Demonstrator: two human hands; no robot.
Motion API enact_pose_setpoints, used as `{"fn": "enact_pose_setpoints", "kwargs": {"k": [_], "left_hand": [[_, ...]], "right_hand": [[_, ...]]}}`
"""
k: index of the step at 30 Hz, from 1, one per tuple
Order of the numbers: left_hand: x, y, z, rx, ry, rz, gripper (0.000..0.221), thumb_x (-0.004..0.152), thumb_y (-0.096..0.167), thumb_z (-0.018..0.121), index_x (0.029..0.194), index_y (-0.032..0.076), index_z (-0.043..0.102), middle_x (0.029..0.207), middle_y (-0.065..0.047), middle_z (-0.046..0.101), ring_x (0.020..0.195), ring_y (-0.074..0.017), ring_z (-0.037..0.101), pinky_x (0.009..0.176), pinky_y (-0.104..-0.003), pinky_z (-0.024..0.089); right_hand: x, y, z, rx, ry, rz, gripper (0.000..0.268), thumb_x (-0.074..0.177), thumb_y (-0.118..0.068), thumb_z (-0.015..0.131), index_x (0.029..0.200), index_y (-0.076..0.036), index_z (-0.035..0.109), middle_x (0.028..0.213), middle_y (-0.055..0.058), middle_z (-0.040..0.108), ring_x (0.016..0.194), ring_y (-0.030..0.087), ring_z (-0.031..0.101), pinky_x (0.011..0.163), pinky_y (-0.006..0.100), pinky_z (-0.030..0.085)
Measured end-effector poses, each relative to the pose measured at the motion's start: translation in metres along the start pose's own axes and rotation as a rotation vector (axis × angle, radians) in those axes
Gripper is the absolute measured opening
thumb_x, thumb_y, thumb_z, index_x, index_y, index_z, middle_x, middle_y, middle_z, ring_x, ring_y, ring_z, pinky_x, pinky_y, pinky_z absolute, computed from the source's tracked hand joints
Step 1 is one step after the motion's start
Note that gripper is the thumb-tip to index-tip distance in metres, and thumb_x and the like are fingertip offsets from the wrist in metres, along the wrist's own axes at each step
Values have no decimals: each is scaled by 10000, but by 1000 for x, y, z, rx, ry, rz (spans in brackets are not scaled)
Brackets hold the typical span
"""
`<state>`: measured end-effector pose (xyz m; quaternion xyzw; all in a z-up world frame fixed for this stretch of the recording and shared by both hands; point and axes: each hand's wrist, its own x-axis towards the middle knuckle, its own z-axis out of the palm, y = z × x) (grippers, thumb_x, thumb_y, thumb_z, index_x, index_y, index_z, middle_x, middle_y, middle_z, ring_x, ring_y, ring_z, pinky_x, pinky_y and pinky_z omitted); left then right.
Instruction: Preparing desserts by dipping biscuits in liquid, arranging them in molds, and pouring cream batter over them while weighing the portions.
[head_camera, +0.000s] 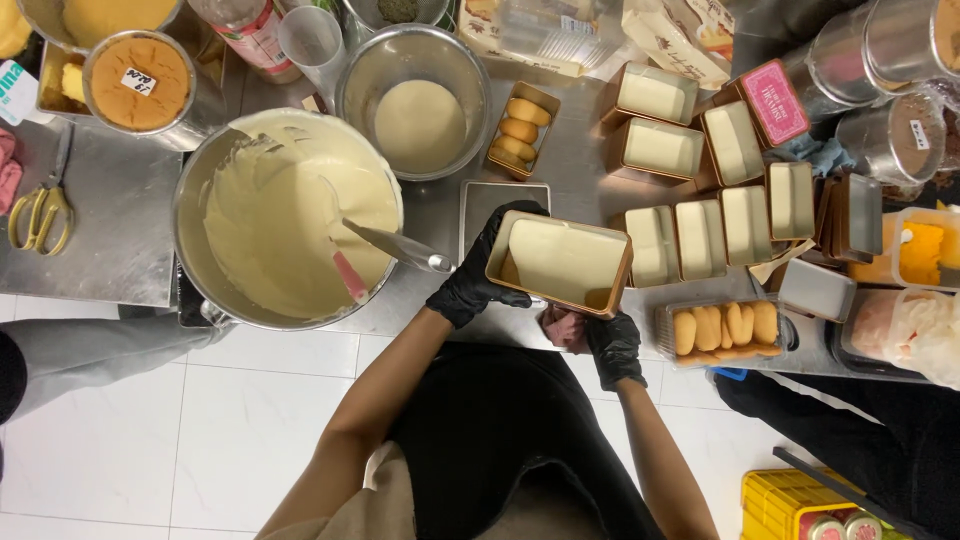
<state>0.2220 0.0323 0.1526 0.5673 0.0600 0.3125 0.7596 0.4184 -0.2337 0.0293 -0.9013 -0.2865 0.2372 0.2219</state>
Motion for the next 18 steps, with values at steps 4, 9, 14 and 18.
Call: {"fn": "enact_pose_setpoints", "kwargs": {"k": [4, 9, 14, 18], "left_hand": [[2, 21, 1, 257, -19, 92, 1159, 578, 258, 1011, 1534, 97, 377, 1500, -74, 496, 1418, -211, 503, 1215, -399, 434], [19, 54, 17, 205, -110, 182, 1046, 683, 207, 999, 1537, 128, 400, 1567, -91, 466, 1472, -248, 469, 1266, -405, 400], [31, 62, 23, 304, -127, 360, 990, 697, 204, 1003, 1510, 138, 442, 1545, -93, 480, 1484, -286, 464, 1235, -409, 409], [34, 65, 26, 374, -147, 459, 950, 711, 197, 1000, 1496, 129, 470, 1520, -99, 513, 1488, -314, 470, 1249, -444, 411]], "right_hand": [[3, 12, 4, -272, 19, -335, 203, 941, -302, 666, 1004, -120, 732, 906, 166, 729, 874, 379, 702, 736, 483, 547], [-10, -26, -23, -295, -40, -584, 203, 972, -193, 548, 1072, -92, 693, 1013, 172, 707, 942, 395, 659, 785, 486, 518], [-5, -30, -23, -345, -137, -452, 213, 965, -245, 542, 1040, -115, 694, 1019, 151, 710, 983, 368, 662, 828, 471, 517], [2, -20, -15, -310, -173, -414, 249, 946, -268, 535, 1054, -134, 716, 1060, 142, 719, 1012, 352, 665, 845, 466, 515]]}}
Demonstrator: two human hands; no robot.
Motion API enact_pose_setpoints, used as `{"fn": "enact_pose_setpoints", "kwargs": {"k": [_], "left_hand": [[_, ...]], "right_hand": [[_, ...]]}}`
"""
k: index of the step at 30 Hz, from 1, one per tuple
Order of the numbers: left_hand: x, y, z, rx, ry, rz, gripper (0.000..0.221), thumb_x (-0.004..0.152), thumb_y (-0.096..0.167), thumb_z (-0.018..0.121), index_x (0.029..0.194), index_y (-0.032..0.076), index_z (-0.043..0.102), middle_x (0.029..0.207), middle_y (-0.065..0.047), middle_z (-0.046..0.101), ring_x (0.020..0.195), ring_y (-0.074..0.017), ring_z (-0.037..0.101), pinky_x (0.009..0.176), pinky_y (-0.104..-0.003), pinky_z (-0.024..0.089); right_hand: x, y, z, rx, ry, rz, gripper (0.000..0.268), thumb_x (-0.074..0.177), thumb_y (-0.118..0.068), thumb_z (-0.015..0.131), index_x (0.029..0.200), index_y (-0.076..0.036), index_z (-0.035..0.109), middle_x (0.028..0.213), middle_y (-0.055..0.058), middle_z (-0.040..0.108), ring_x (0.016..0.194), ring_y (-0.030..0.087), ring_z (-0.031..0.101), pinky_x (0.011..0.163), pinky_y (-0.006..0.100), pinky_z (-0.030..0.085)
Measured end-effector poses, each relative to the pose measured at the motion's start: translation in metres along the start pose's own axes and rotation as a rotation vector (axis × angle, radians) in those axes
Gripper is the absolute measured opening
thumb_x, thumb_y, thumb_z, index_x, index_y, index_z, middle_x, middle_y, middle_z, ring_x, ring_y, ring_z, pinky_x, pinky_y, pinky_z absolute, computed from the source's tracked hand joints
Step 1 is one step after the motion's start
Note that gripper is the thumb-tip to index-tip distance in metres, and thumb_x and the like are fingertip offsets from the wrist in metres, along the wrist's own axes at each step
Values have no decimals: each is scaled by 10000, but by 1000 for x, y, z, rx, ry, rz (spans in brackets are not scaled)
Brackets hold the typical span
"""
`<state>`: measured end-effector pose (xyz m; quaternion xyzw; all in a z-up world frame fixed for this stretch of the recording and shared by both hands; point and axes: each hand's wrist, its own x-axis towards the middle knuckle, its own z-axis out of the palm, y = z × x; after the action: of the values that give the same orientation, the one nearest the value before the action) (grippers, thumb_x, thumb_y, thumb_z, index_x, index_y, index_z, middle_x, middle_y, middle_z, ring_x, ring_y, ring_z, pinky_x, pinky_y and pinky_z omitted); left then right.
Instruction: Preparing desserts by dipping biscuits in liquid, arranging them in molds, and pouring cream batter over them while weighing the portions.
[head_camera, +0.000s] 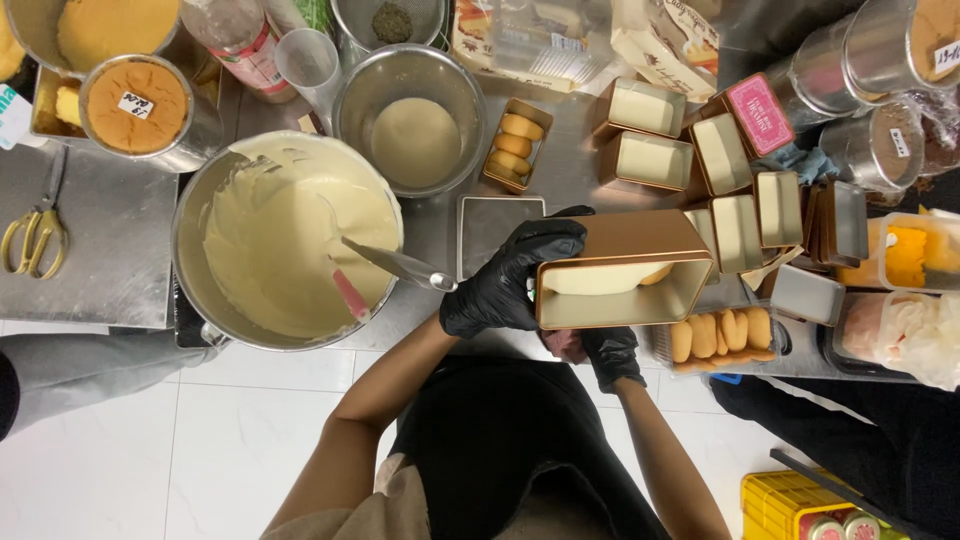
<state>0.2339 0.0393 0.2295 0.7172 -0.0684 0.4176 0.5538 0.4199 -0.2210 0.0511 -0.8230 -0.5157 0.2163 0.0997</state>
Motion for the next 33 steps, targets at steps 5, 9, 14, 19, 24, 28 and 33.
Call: {"fn": "enact_pose_setpoints", "kwargs": {"k": [5, 9, 14, 19, 24, 28, 33], "left_hand": [[5, 3, 3, 47, -10, -1, 929, 723, 197, 995, 1490, 126, 476, 1517, -100, 514, 1482, -327, 476, 1264, -467, 422], [6, -2, 2, 114, -47, -37, 921, 750, 196, 978, 1506, 125, 458, 1532, -95, 496, 1518, -357, 436, 1280, -487, 404], [6, 7, -2, 301, -93, -168, 932, 742, 196, 955, 1519, 125, 444, 1541, -118, 490, 1507, -375, 428, 1251, -476, 409], [-10, -6, -7, 431, -153, -293, 929, 734, 190, 939, 1517, 130, 442, 1536, -141, 483, 1477, -376, 440, 1205, -452, 428], [-19, -13, -12, 492, -200, -344, 967, 657, 107, 898, 1510, 120, 441, 1527, -120, 489, 1461, -373, 434, 1169, -451, 437], [-19, -10, -14, 491, -187, -364, 961, 670, 97, 893, 1517, 127, 439, 1530, -106, 495, 1465, -355, 451, 1176, -437, 444], [-17, -5, -15, 447, -170, -441, 1004, 626, 139, 924, 1506, 123, 440, 1509, -158, 483, 1407, -367, 486, 1149, -436, 448]], "right_hand": [[1, 5, 3, -35, 50, -53, 264, 974, -267, 518, 1078, -125, 715, 1073, 160, 715, 1027, 379, 654, 851, 483, 507], [8, 7, 8, -27, 44, -11, 254, 1003, -286, 530, 1110, -116, 685, 1076, 176, 711, 1043, 373, 662, 861, 474, 517], [13, -22, -19, 286, 84, 105, 343, 945, -259, 542, 1237, -84, 587, 1057, 201, 704, 949, 393, 674, 785, 476, 529], [13, -10, -4, 170, 66, 177, 303, 964, -261, 526, 1207, -91, 583, 1011, 213, 708, 931, 408, 679, 776, 496, 526], [19, -2, 4, 176, 63, 224, 327, 909, -249, 575, 1200, -100, 585, 1016, 225, 703, 918, 430, 676, 760, 525, 525], [21, 10, 16, 191, 86, 202, 335, 893, -237, 586, 1201, -105, 591, 1032, 229, 703, 930, 440, 671, 764, 534, 523], [17, 17, 24, 115, 150, 119, 318, 925, -259, 590, 1191, -84, 600, 1012, 230, 702, 934, 437, 671, 786, 521, 530]]}}
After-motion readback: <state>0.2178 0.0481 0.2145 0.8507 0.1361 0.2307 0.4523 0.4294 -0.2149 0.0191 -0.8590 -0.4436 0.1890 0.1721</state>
